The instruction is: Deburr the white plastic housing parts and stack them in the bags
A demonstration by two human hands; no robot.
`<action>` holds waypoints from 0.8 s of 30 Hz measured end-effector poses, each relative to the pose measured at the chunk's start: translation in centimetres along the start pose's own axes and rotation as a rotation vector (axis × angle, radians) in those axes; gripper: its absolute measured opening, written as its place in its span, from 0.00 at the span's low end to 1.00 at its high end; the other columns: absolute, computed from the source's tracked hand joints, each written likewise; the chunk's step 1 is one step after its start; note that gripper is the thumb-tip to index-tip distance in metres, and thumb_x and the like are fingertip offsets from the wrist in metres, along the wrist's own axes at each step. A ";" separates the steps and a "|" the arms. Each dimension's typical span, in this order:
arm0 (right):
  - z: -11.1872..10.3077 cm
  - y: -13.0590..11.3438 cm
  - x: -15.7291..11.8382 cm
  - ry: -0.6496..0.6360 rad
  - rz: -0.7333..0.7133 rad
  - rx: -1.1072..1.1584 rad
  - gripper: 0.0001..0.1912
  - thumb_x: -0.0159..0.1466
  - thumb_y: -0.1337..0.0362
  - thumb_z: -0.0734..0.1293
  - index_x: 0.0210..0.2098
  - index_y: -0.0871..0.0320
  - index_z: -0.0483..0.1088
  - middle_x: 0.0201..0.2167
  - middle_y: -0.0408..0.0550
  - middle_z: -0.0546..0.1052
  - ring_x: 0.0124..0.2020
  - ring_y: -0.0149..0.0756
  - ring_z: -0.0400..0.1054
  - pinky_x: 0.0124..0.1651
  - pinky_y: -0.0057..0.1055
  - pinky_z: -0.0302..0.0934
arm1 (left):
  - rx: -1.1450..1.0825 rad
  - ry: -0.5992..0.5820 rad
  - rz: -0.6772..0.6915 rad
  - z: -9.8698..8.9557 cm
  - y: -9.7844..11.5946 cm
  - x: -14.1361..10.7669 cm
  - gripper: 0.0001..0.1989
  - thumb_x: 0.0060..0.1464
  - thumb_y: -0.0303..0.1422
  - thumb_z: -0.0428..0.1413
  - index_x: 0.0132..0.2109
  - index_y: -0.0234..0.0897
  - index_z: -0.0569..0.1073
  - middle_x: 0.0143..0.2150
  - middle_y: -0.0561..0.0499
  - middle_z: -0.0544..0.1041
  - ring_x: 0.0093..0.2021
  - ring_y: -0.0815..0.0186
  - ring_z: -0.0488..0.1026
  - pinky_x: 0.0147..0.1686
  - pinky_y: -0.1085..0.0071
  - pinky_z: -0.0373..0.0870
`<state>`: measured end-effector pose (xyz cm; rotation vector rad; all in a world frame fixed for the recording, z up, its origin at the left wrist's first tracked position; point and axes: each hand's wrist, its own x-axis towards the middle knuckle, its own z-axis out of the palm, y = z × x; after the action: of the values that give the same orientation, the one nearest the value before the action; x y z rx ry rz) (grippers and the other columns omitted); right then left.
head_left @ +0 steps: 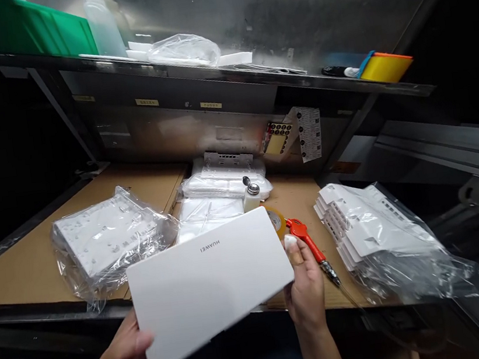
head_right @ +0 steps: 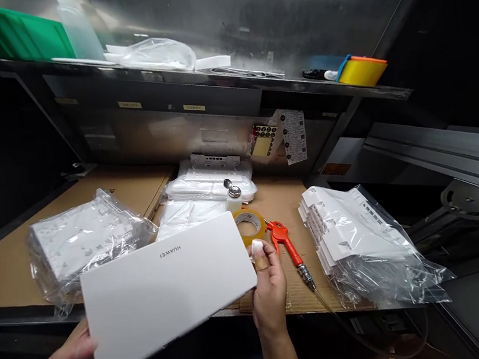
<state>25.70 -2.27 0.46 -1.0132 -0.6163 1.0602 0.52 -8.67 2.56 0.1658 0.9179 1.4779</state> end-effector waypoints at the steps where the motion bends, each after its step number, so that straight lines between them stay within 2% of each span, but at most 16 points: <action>1: -0.6 0.2 0.3 -0.023 -0.084 -0.014 0.17 0.65 0.49 0.71 0.46 0.53 0.72 0.38 0.43 0.79 0.37 0.33 0.74 0.40 0.30 0.69 | 0.138 0.014 0.004 0.6 0.0 0.2 0.42 0.28 0.25 0.70 0.57 0.44 0.76 0.36 0.48 0.86 0.47 0.39 0.81 0.41 0.56 0.83; 4: -2.3 0.4 1.2 -0.048 -0.285 -0.120 0.14 0.68 0.51 0.69 0.46 0.53 0.71 0.38 0.43 0.78 0.36 0.32 0.73 0.42 0.31 0.69 | 0.496 0.069 0.044 2.6 0.1 0.2 0.28 0.39 0.39 0.74 0.49 0.40 0.80 0.39 0.48 0.86 0.44 0.50 0.83 0.40 0.67 0.82; 7: -3.3 -0.2 2.2 0.038 -0.381 -0.285 0.16 0.67 0.51 0.69 0.48 0.54 0.72 0.42 0.47 0.79 0.40 0.35 0.75 0.44 0.34 0.69 | 0.769 -0.023 0.308 3.9 -0.1 -0.7 0.19 0.42 0.47 0.73 0.40 0.43 0.84 0.40 0.50 0.86 0.43 0.56 0.82 0.44 0.70 0.80; 10: -3.7 -1.7 2.6 0.112 -0.463 -0.391 0.17 0.66 0.51 0.71 0.48 0.55 0.74 0.43 0.48 0.79 0.38 0.35 0.75 0.43 0.35 0.69 | 0.974 -0.219 0.565 4.4 -0.2 -1.6 0.10 0.51 0.44 0.68 0.41 0.51 0.85 0.43 0.55 0.86 0.46 0.62 0.82 0.50 0.76 0.74; 13: -3.6 -3.4 2.1 0.115 -0.499 -0.432 0.14 0.65 0.54 0.72 0.47 0.54 0.77 0.41 0.46 0.79 0.34 0.32 0.74 0.40 0.34 0.70 | 1.035 -0.314 0.659 4.5 -0.1 -1.7 0.08 0.56 0.40 0.65 0.45 0.56 0.84 0.46 0.59 0.86 0.47 0.67 0.81 0.49 0.82 0.72; 17: -2.8 -5.0 1.0 0.033 -0.537 -0.463 0.13 0.66 0.59 0.72 0.50 0.50 0.78 0.46 0.46 0.80 0.38 0.33 0.75 0.42 0.33 0.71 | 1.072 -0.346 0.692 4.3 -0.1 -1.3 0.09 0.58 0.40 0.64 0.46 0.57 0.83 0.46 0.61 0.85 0.47 0.69 0.81 0.48 0.84 0.71; 21: -1.7 -6.5 0.3 -0.160 -0.755 -0.635 0.12 0.67 0.66 0.71 0.50 0.50 0.78 0.47 0.47 0.77 0.49 0.38 0.73 0.51 0.35 0.70 | 1.106 -0.402 0.740 3.9 -0.1 -1.3 0.10 0.61 0.37 0.63 0.48 0.56 0.82 0.48 0.63 0.85 0.48 0.70 0.81 0.49 0.84 0.71; 24: -0.7 -7.4 0.1 -0.301 -0.896 -0.812 0.12 0.68 0.70 0.69 0.49 0.53 0.78 0.46 0.49 0.73 0.48 0.37 0.71 0.53 0.35 0.68 | 1.162 -0.499 0.841 3.6 0.0 -1.1 0.13 0.63 0.33 0.60 0.52 0.54 0.80 0.52 0.62 0.83 0.52 0.69 0.80 0.55 0.82 0.70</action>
<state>29.42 -3.40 6.81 -1.0686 -1.6411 0.1222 2.91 -8.07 5.45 1.8616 1.2405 1.3097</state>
